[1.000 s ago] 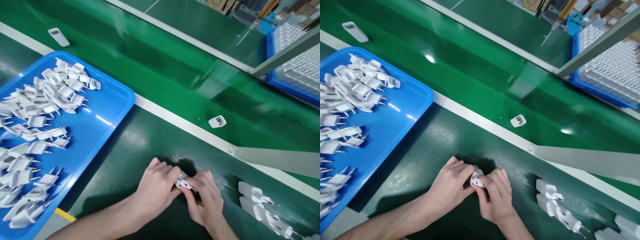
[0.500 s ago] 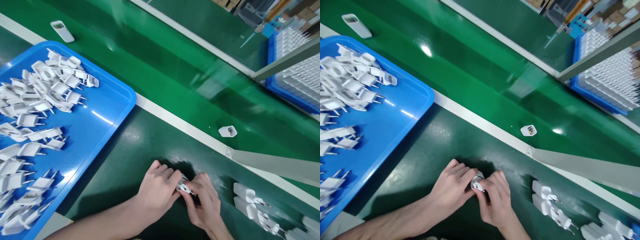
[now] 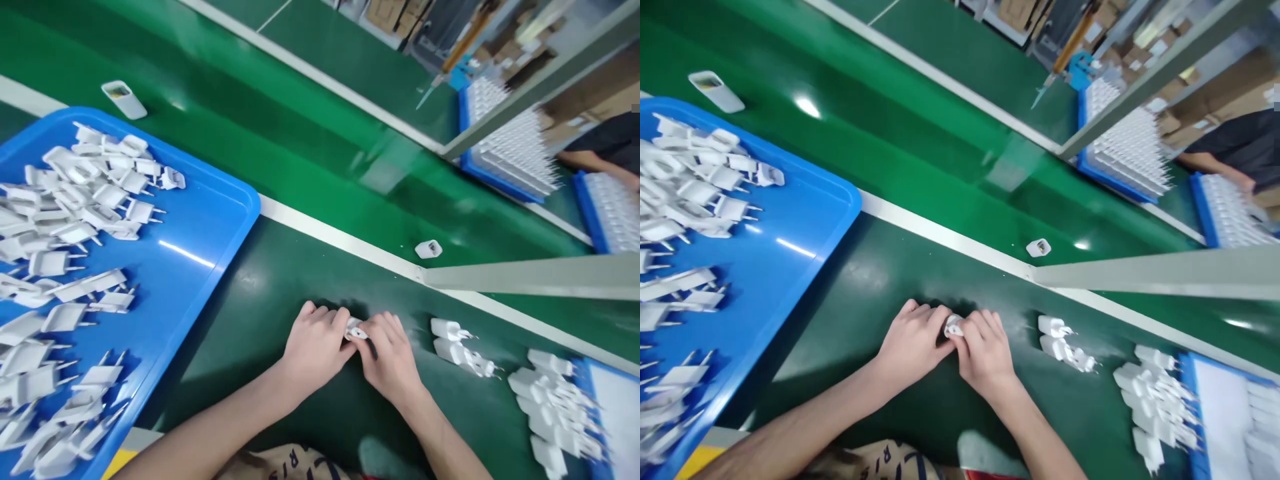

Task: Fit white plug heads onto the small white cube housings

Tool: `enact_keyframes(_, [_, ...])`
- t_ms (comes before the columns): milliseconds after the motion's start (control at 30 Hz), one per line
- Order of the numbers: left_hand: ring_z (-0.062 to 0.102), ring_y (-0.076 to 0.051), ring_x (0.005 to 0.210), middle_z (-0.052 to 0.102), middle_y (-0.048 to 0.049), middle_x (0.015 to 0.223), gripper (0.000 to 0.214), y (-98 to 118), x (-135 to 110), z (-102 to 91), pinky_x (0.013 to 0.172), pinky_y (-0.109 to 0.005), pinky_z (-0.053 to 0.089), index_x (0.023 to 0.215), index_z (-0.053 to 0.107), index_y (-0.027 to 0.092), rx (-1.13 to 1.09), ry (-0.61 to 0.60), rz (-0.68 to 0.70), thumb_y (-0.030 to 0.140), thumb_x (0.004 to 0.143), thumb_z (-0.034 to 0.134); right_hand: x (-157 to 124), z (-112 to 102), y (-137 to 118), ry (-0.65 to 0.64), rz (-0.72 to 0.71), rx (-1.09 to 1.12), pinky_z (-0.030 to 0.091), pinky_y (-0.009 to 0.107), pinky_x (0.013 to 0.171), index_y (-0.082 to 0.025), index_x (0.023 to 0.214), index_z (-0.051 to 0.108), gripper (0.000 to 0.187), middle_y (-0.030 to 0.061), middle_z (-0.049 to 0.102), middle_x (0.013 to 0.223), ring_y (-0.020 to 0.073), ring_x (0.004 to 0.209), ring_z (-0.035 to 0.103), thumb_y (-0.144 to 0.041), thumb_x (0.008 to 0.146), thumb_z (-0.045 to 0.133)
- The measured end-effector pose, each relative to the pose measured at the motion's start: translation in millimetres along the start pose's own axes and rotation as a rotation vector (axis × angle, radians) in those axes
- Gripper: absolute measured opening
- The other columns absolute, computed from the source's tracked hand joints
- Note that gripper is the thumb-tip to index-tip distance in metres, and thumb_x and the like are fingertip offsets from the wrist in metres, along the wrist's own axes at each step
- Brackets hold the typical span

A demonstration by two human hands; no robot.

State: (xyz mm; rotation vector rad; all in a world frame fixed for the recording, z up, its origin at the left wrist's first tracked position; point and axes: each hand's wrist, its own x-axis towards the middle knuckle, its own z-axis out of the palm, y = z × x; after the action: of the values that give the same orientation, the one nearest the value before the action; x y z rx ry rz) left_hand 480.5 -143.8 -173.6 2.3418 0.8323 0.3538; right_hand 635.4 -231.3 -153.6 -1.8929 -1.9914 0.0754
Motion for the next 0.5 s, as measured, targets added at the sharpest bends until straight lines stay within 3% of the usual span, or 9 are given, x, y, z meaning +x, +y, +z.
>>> enact_keyframes(133, [0.066, -0.026, 0.087, 0.072, -0.0036, 0.091, 0.023, -3.1, -6.2, -13.3, 0.083, -0.041, 0.043, 0.101, 0.065, 0.019, -0.017, 0.007, 0.036, 0.042, 0.098, 0.067, -14.9, -29.2, 14.8, 0.039, 0.141, -0.242, 0.039, 0.034, 0.069, -0.019, 0.089, 0.055, 0.023, 0.0035, 0.056, 0.08, 0.0208, 0.074, 0.049, -0.027, 0.108, 0.046])
enact_keyframes(267, [0.064, -0.03, 0.101, 0.07, -0.0108, 0.113, 0.036, -15.3, -24.1, -23.8, 0.085, -0.044, 0.046, 0.117, 0.066, 0.017, 0.038, 0.024, 0.059, 0.047, 0.105, 0.052, -40.9, -84.8, 31.5, 0.147, 0.289, -0.453, 0.04, 0.035, 0.068, -0.019, 0.1, 0.059, 0.03, 0.0055, 0.058, 0.087, 0.0237, 0.077, 0.053, -0.045, 0.109, 0.046])
enact_keyframes(367, [0.062, -0.033, 0.111, 0.066, -0.0132, 0.126, 0.048, -33.7, -44.9, -21.1, 0.087, -0.045, 0.048, 0.129, 0.062, 0.018, 0.039, 0.085, 0.087, 0.055, 0.101, 0.056, -46.1, -124.6, 53.9, 0.243, 0.399, -0.51, 0.044, 0.037, 0.072, -0.02, 0.101, 0.058, 0.034, 0.0074, 0.058, 0.092, 0.0242, 0.079, 0.055, -0.049, 0.109, 0.043])
enact_keyframes(500, [0.062, -0.032, 0.111, 0.065, -0.0119, 0.129, 0.03, -62.4, -66.9, -10.3, 0.084, -0.043, 0.05, 0.127, 0.062, 0.022, 0.061, 0.19, 0.116, 0.032, 0.1, 0.057, -16.5, -145.0, 107.2, 0.257, 0.539, -0.477, 0.05, 0.038, 0.074, -0.017, 0.098, 0.06, 0.037, 0.0078, 0.059, 0.089, 0.0212, 0.079, 0.058, -0.048, 0.109, 0.043])
